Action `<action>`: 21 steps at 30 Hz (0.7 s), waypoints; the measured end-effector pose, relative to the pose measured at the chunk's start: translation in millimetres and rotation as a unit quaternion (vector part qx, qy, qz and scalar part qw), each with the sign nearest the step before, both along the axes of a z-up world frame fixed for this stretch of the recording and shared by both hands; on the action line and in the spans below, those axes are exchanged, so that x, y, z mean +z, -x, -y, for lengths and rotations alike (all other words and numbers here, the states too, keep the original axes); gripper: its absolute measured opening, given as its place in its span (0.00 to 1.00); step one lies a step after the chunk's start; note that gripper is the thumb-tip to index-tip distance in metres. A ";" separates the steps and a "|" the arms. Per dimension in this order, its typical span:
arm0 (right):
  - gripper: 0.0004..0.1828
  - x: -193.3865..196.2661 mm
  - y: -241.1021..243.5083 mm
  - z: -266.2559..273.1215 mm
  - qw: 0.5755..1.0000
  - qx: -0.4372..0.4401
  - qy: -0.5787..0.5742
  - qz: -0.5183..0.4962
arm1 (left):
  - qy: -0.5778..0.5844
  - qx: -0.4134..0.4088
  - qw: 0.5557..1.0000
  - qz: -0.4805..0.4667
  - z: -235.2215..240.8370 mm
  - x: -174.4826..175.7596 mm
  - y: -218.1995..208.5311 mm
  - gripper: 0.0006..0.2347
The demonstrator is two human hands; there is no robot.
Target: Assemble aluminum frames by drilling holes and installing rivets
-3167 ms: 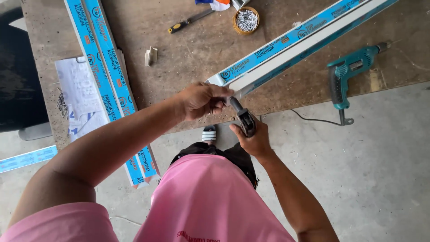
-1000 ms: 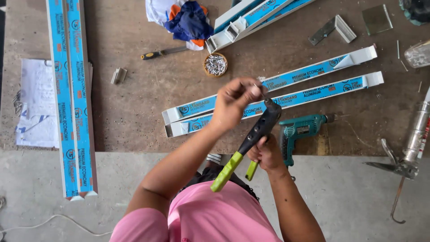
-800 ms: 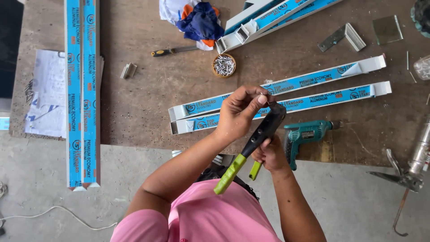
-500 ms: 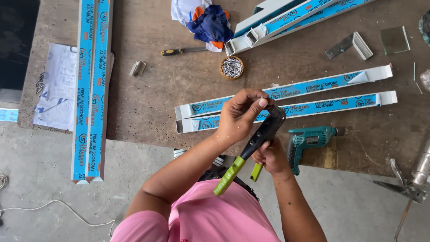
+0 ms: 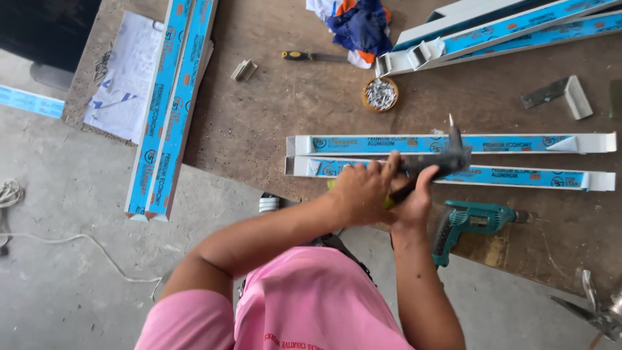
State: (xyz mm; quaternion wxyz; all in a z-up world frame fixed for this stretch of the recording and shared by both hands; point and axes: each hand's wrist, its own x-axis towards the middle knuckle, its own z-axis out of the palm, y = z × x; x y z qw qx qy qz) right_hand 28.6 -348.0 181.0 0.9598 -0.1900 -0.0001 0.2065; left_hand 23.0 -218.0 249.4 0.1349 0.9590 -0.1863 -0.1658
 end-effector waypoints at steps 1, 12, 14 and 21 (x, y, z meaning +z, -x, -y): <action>0.32 0.3 0.2 2.2 1.000 0.003 0.001 -0.006 | 0.001 0.003 1.000 -0.006 -13.8 -11.3 -12.1 0.56; 0.69 -18.9 42.7 102.6 0.263 0.072 0.960 -0.071 | -0.042 0.068 0.991 0.107 -248.6 -171.8 -108.7 0.39; 0.68 -28.2 43.1 107.7 0.301 0.072 0.941 -0.136 | -0.002 0.110 0.982 0.151 -253.2 -164.5 -92.8 0.41; 0.71 -52.4 30.9 106.4 0.328 -0.010 0.890 -0.317 | 0.153 0.084 0.970 0.168 -221.4 -210.7 29.6 0.35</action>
